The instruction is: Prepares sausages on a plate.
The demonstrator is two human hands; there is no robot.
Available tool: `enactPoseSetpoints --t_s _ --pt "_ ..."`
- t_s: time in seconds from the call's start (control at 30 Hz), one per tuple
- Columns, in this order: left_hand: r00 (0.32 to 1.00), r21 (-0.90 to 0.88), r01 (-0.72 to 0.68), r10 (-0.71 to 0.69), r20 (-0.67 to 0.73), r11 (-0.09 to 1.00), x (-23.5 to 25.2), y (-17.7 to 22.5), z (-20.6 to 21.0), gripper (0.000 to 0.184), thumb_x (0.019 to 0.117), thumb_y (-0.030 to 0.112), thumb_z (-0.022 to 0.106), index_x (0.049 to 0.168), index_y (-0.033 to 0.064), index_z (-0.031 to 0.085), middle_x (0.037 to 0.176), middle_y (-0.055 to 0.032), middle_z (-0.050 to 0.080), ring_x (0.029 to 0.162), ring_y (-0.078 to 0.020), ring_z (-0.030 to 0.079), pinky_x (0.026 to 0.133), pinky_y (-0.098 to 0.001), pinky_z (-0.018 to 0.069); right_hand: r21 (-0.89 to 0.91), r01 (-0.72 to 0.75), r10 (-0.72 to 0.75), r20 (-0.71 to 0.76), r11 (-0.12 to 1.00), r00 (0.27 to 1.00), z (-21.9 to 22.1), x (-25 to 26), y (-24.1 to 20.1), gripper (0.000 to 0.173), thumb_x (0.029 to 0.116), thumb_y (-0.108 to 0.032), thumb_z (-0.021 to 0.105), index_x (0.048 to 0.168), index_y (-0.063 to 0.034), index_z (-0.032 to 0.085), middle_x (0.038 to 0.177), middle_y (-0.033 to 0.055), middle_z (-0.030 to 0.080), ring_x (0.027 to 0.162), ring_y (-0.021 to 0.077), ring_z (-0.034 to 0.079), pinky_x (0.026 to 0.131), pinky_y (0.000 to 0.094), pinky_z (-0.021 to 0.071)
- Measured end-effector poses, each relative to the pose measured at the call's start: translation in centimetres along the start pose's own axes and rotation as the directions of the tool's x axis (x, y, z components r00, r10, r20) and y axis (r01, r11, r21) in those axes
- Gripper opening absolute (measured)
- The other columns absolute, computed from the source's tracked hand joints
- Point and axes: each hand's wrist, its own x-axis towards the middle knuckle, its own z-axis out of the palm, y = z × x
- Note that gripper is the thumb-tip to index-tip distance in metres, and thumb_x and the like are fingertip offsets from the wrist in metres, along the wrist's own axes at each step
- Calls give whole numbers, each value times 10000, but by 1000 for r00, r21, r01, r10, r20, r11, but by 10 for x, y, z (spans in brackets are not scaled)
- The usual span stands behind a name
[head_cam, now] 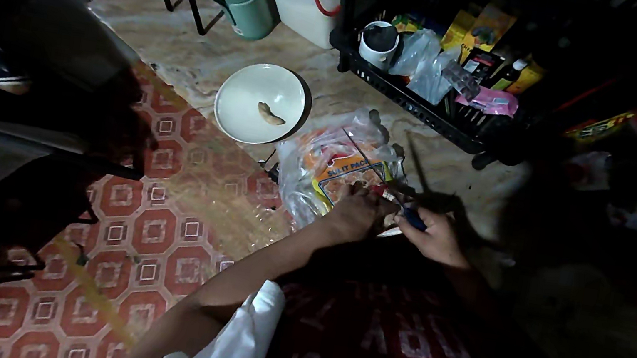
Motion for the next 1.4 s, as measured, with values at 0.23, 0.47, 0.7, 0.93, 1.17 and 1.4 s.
enactPoseSetpoints --t_s 0.23,0.47,0.7,0.93,1.17,1.4 --pt "982 46 -103 109 -154 994 5 -19 17 333 961 257 630 1287 226 693 1411 -188 563 1356 -430 458 1047 -657 359 -17 -49 48 -20 999 999 -1 -2 0 285 958 -242 662 1009 35 705 771 43 645 628 17 549 618 211 491" --pt "983 -101 -147 134 -124 984 -8 -17 3 306 910 231 694 1209 182 739 1378 -143 609 1373 -397 451 1062 -663 325 48 -64 64 -14 997 998 -3 -2 -6 264 962 -215 661 1003 43 694 728 10 612 585 -17 512 579 178 466" --pt "968 -373 -249 233 -89 894 -9 -24 3 400 953 179 691 1333 63 645 1341 -163 647 1270 -332 577 1096 -629 346 139 -98 96 18 985 995 -2 1 -8 252 969 -212 658 1016 34 681 698 -36 584 559 -27 506 552 168 461" --pt "969 -705 -248 181 -171 665 -11 -28 9 315 991 130 643 1258 -38 630 1163 -122 665 994 -78 631 909 -269 526 188 -121 123 3 975 992 -2 2 -11 194 967 -193 660 959 0 667 672 -71 564 536 -38 499 537 152 455" --pt "842 -890 -208 -388 -374 407 -46 -89 -20 224 1036 139 575 1224 30 630 972 1 700 832 -53 655 807 -275 565 271 -132 139 -7 954 990 -2 -2 -16 148 967 -137 651 1005 6 657 640 -114 541 516 -62 492 518 125 452" --pt "337 -986 -71 -927 -166 151 -61 -201 -59 447 1055 339 567 1306 -28 525 1013 -125 610 876 -184 595 825 -379 529 262 -146 153 -5 954 988 1 2 -16 106 960 -128 654 918 -30 643 616 -119 530 498 -60 484 509 127 446"
